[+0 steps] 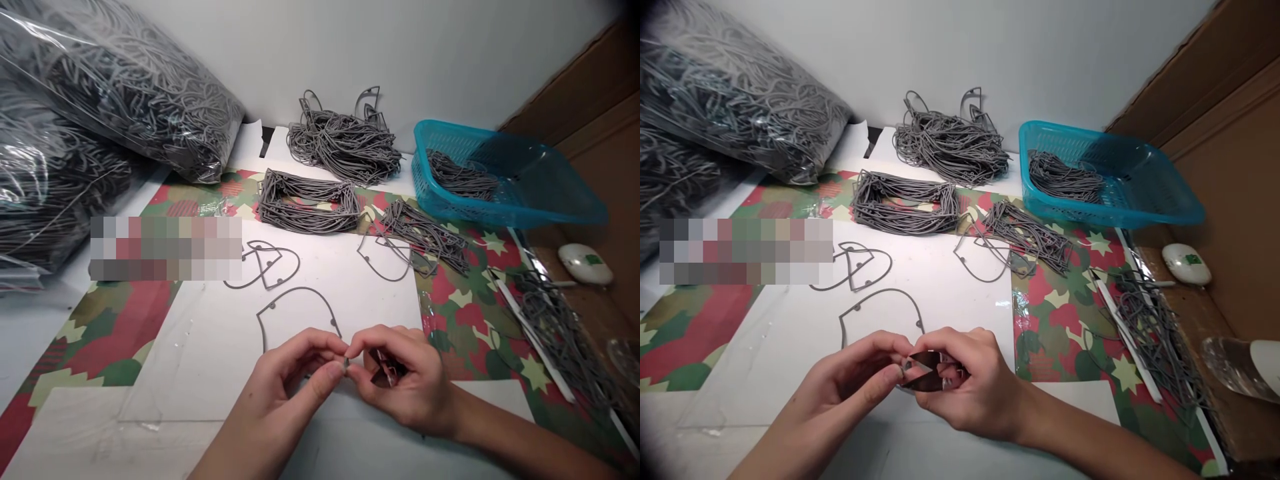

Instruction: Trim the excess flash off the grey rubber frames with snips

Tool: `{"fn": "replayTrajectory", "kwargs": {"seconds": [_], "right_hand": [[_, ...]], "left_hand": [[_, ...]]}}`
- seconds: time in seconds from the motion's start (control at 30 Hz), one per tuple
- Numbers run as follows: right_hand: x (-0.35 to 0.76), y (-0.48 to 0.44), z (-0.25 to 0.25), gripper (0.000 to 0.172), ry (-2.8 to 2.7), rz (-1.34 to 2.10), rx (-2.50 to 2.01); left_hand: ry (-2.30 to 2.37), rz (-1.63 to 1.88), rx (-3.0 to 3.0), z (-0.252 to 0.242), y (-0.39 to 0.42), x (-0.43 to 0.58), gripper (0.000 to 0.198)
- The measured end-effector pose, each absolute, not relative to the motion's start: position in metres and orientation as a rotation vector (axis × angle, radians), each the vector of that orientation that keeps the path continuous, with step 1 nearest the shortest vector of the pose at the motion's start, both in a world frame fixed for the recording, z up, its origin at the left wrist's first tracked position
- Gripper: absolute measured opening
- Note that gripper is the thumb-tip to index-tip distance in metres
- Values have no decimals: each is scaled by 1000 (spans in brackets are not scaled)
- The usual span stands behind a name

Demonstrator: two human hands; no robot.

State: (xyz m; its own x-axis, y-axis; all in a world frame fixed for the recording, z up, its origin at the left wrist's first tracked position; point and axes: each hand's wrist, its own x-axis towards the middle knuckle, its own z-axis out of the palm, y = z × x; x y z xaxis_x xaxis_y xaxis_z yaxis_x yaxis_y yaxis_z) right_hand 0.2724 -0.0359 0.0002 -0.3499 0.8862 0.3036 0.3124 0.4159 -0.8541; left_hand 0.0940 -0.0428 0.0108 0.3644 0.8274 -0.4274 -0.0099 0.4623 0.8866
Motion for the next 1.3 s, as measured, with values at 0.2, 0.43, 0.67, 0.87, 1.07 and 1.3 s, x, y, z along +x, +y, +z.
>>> {"fn": "replayTrajectory", "kwargs": {"seconds": [0.2, 0.43, 0.67, 0.87, 1.07, 1.3], "right_hand": [[273, -39, -1, 11, -1909, 762, -1056], [274, -38, 4, 9, -1885, 857, -1052], [277, -38, 1, 31, -1856, 908, -1056], [277, -38, -3, 28, -1936, 728, -1079], [280, -33, 1, 27, -2107, 593, -950], [283, -32, 5, 25, -2248, 548, -930]], "left_hand": [[1054, 612, 1008, 13, -41, 94, 18], [1110, 595, 1001, 12, -42, 92, 23], [1118, 661, 933, 12, -41, 90, 22], [1146, 739, 820, 16, -44, 94, 22], [1105, 753, 785, 15, -46, 94, 24], [1070, 740, 879, 12, -43, 88, 21]]}}
